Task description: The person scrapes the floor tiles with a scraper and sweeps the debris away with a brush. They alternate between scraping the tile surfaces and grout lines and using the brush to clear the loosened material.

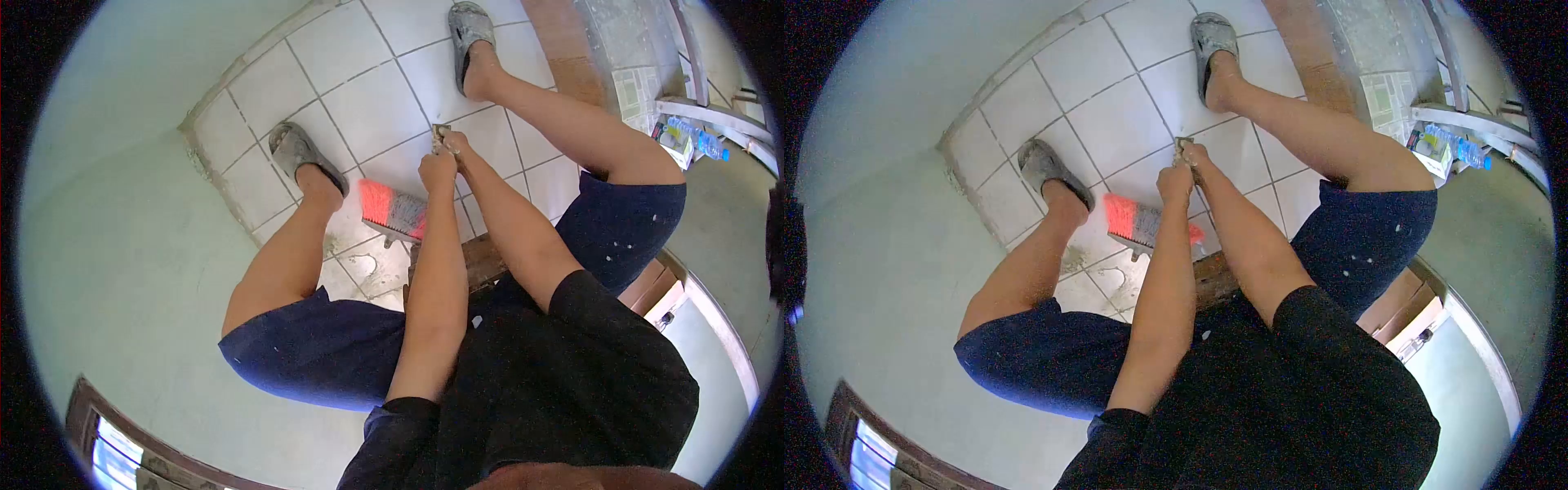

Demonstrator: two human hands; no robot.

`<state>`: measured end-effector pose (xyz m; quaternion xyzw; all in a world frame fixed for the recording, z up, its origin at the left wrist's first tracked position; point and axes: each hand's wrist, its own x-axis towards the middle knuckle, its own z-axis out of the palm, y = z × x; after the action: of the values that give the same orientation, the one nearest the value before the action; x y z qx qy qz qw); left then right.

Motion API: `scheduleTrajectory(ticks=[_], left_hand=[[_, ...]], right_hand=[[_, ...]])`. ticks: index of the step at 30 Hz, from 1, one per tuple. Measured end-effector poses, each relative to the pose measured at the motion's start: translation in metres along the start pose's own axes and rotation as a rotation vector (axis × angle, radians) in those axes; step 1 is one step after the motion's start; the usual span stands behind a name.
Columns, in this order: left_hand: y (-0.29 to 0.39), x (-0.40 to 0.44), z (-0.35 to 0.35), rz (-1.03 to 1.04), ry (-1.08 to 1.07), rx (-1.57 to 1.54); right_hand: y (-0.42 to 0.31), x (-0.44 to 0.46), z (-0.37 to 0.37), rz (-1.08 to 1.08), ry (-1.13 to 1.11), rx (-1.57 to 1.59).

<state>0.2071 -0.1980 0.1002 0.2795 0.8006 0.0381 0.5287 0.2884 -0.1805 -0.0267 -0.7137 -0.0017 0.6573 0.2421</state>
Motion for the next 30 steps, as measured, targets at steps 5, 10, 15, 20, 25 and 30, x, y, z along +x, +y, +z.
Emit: scheduleTrajectory(ticks=[5, 10, 15, 20, 25, 30], left_hand=[[0.005, 0.009, 0.001, 0.005, 0.05, -0.016], [0.018, 0.014, 0.003, 0.022, 0.1, -0.024], [0.022, 0.026, 0.006, 0.059, 0.077, -0.015], [0.01, 0.01, 0.013, 0.023, 0.144, -0.074], [0.004, 0.019, 0.019, 0.079, 0.105, -0.026], [0.024, 0.018, 0.014, 0.029, 0.137, -0.076]], right_hand=[[0.048, 0.088, -0.016, -0.39, -0.015, -0.487], [0.011, 0.055, -0.003, -0.179, -0.035, -0.17], [-0.019, 0.024, 0.008, -0.109, -0.007, 0.007], [0.035, 0.09, -0.016, -0.13, 0.092, -0.151], [0.022, 0.094, -0.018, -0.127, 0.099, -0.256], [0.012, 0.117, -0.019, -0.424, 0.114, -0.807]])
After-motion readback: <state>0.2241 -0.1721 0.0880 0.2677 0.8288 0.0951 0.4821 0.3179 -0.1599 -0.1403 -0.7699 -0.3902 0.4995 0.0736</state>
